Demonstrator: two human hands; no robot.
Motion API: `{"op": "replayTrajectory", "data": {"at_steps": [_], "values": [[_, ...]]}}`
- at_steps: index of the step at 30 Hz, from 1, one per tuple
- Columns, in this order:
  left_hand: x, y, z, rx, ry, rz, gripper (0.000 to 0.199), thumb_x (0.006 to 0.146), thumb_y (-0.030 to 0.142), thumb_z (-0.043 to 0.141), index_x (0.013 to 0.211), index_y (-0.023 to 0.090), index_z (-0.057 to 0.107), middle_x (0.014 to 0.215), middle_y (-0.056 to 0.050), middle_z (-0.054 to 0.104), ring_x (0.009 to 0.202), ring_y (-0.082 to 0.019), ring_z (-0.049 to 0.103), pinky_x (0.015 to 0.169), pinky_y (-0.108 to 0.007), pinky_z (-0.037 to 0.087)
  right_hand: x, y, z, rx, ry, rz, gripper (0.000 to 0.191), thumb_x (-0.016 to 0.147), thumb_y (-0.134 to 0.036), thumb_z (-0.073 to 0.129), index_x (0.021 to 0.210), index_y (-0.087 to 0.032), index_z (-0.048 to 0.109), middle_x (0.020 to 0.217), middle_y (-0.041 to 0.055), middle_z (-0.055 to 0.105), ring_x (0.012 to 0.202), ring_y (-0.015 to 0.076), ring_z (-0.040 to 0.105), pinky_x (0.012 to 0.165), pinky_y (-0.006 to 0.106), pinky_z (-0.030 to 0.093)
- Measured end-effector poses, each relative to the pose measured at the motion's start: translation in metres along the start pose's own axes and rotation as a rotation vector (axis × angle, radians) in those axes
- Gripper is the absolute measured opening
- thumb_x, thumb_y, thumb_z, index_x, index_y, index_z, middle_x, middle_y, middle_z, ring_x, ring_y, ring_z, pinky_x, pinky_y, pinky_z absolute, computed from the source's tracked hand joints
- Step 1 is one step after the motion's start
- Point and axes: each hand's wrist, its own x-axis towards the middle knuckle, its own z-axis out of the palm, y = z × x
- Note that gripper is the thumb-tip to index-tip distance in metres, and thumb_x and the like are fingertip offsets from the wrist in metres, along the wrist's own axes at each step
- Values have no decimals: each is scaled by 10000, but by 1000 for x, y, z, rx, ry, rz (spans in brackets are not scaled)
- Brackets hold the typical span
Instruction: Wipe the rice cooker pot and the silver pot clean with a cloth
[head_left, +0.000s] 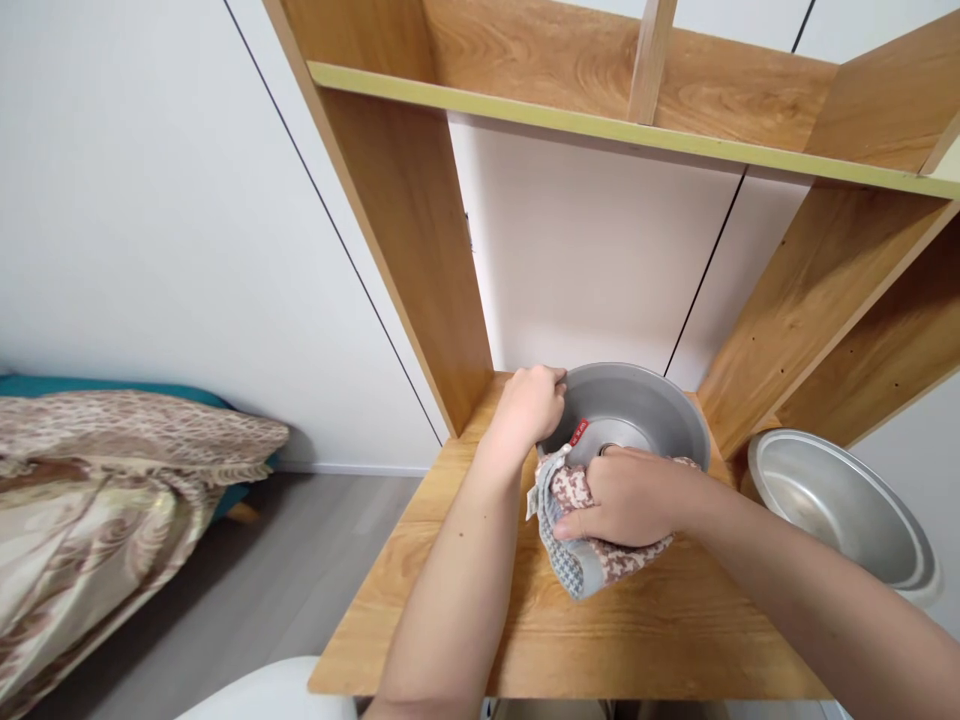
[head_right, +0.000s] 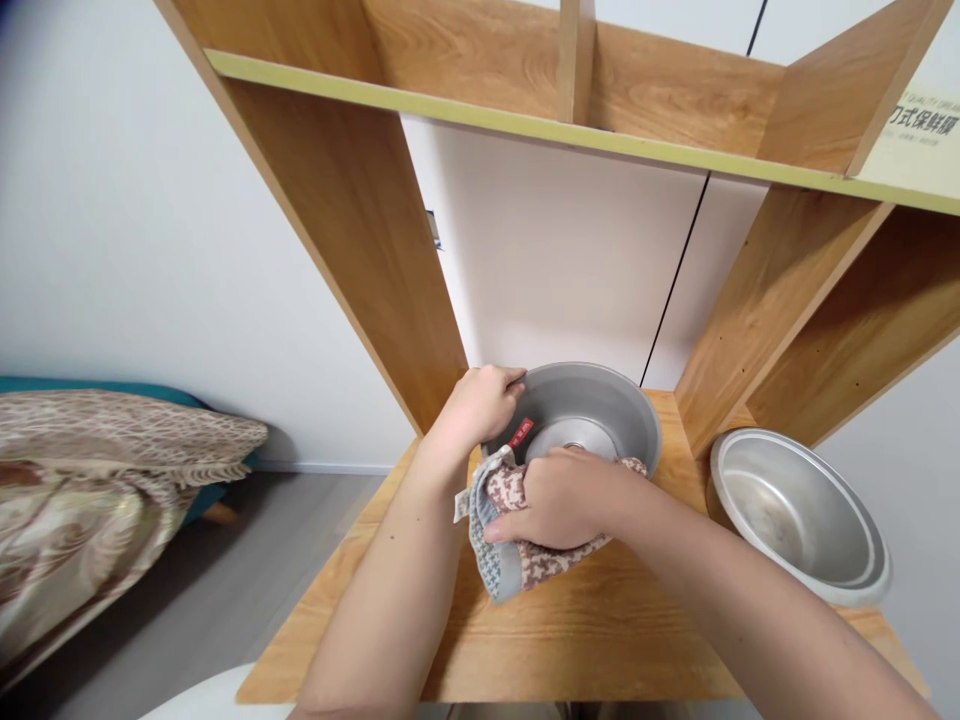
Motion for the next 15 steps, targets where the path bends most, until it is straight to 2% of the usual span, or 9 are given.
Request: {"op": "replayTrajectory", "data": {"at_steps": [5,11,15], "values": [[1,1,-1,-19,-4,19,437,1172,176,558,1373,262,936,1389,-166,924,1435,-331,822,1215,-396,601,3,8,-9,45,-119,-42,590,1129,-712,696,915,-193,877,986,130,873,1043,321,799,894,380,568],[4,1,-1,-30,-20,37,445,1182,162,530,1385,226,921,1436,-186,906,1458,-324,811,1215,-391,596,2,1,-5,17,-55,-26,602,1169,-690,636,919,-190,857,889,119,819,1043,335,778,942,403,531],[-3,3,-6,9,-33,36,404,1198,230,533,1325,208,916,1379,-184,918,1391,-328,831,1153,-385,624,3,0,-2,26,-59,-27,590,1187,-674,617,1011,-177,881,979,125,852,1063,323,787,956,392,532]]}}
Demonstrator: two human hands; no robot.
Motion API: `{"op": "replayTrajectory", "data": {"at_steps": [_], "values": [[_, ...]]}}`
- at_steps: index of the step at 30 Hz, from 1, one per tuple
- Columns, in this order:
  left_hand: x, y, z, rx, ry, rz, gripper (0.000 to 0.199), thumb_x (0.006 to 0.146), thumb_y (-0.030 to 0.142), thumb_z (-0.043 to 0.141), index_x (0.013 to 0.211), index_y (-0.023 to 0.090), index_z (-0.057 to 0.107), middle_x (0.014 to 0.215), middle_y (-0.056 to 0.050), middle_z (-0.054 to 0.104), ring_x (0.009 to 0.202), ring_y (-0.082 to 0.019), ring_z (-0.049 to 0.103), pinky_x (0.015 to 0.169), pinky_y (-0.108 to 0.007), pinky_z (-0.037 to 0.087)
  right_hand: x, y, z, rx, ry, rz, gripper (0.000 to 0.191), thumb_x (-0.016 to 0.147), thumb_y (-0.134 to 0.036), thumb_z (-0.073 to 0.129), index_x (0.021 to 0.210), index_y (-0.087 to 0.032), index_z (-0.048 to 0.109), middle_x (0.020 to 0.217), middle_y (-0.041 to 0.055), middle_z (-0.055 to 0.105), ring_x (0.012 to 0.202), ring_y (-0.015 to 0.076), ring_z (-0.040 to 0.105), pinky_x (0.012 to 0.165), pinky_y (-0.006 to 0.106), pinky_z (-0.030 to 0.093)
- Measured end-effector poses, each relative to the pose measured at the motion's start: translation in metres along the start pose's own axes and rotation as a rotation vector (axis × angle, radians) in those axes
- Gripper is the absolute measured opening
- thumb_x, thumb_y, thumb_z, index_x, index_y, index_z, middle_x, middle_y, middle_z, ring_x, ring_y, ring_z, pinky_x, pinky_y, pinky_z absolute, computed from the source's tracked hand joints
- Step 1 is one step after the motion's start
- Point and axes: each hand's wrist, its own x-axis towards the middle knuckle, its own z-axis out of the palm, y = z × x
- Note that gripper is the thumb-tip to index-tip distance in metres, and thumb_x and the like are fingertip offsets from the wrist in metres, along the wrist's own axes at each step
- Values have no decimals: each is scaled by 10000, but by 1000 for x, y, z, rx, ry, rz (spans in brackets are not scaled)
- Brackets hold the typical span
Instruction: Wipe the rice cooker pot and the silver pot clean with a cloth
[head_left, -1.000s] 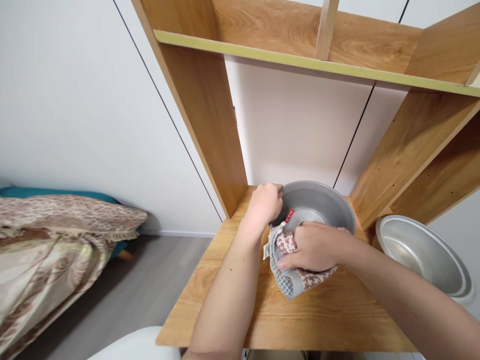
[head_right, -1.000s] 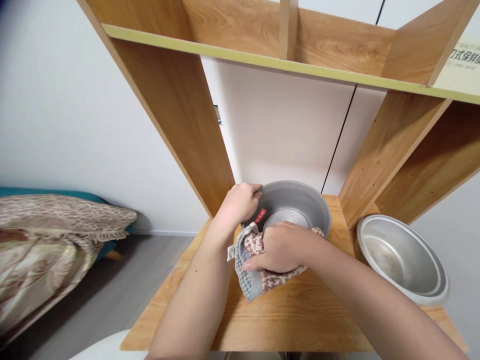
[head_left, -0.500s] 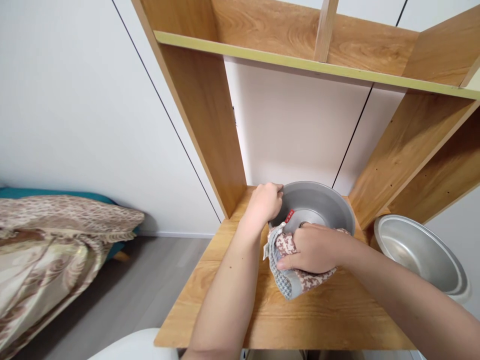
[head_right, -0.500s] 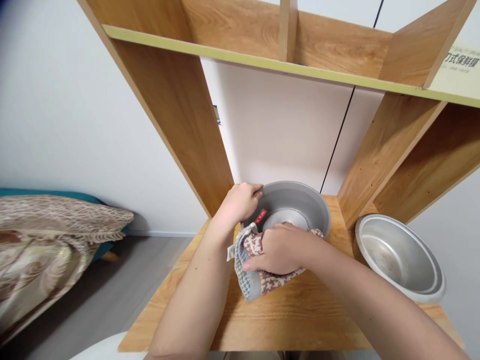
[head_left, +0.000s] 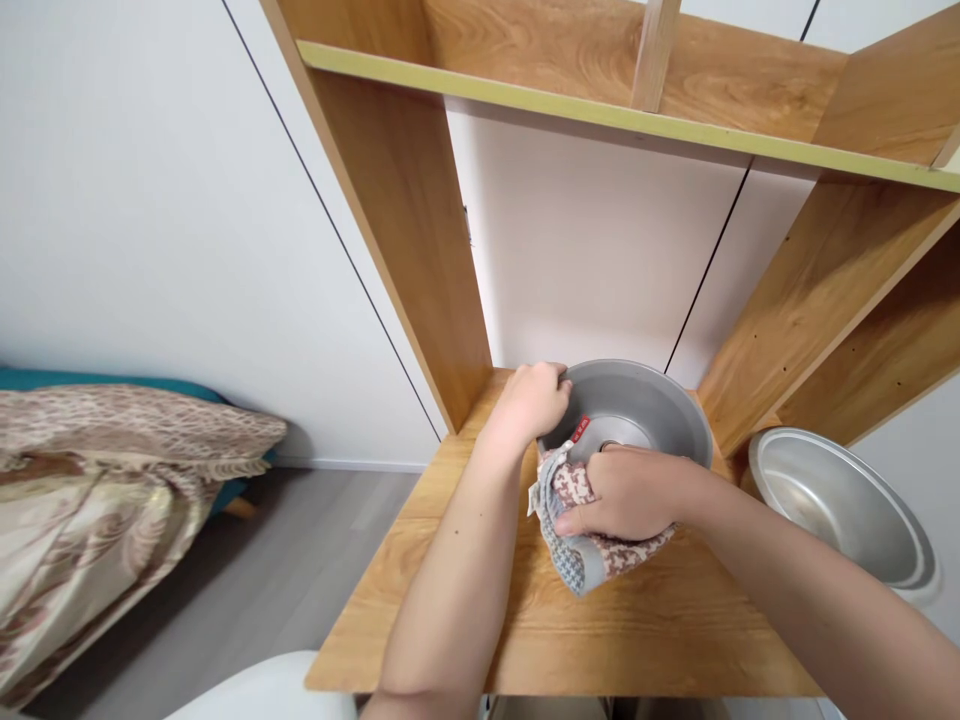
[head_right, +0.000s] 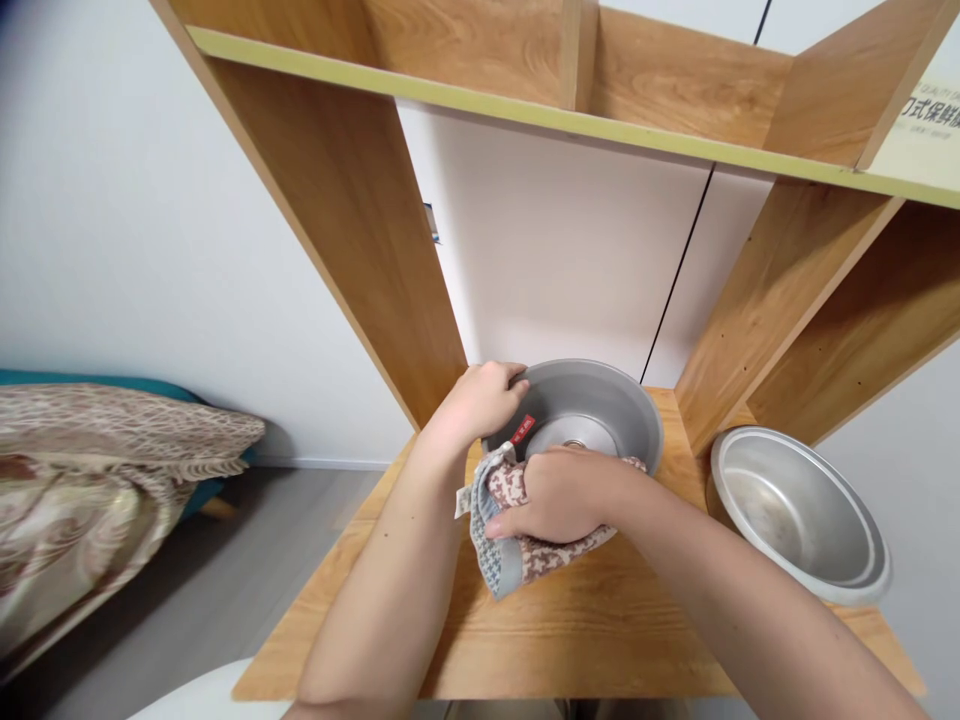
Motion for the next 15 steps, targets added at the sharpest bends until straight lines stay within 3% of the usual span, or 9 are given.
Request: {"op": "replayTrajectory", "data": {"at_steps": [5,10,15], "values": [[-24,4,-12,108,-108,-59,382,1184,364,608,1274,135,900,1368,-249,898,1301,-401,860,1040,-423,663,2,1,-4,17,-48,20,641,1201,-684,590,1137,-133,911,1136,184,890,1168,365,803,977,414,554],[-31,0,-14,137,-144,-75,382,1143,180,554,1352,138,872,1325,-252,898,1212,-384,886,931,-395,644,5,-6,-5,31,-39,17,586,1203,-635,612,1172,-146,934,1152,174,908,1107,350,831,960,401,574],[-24,-5,-13,158,-123,-51,443,1116,112,519,1335,205,893,1257,-207,917,1167,-355,889,928,-381,635,8,-14,0,51,71,9,544,1191,-618,645,1261,-154,921,1288,187,907,1236,372,817,1061,415,558]]}}
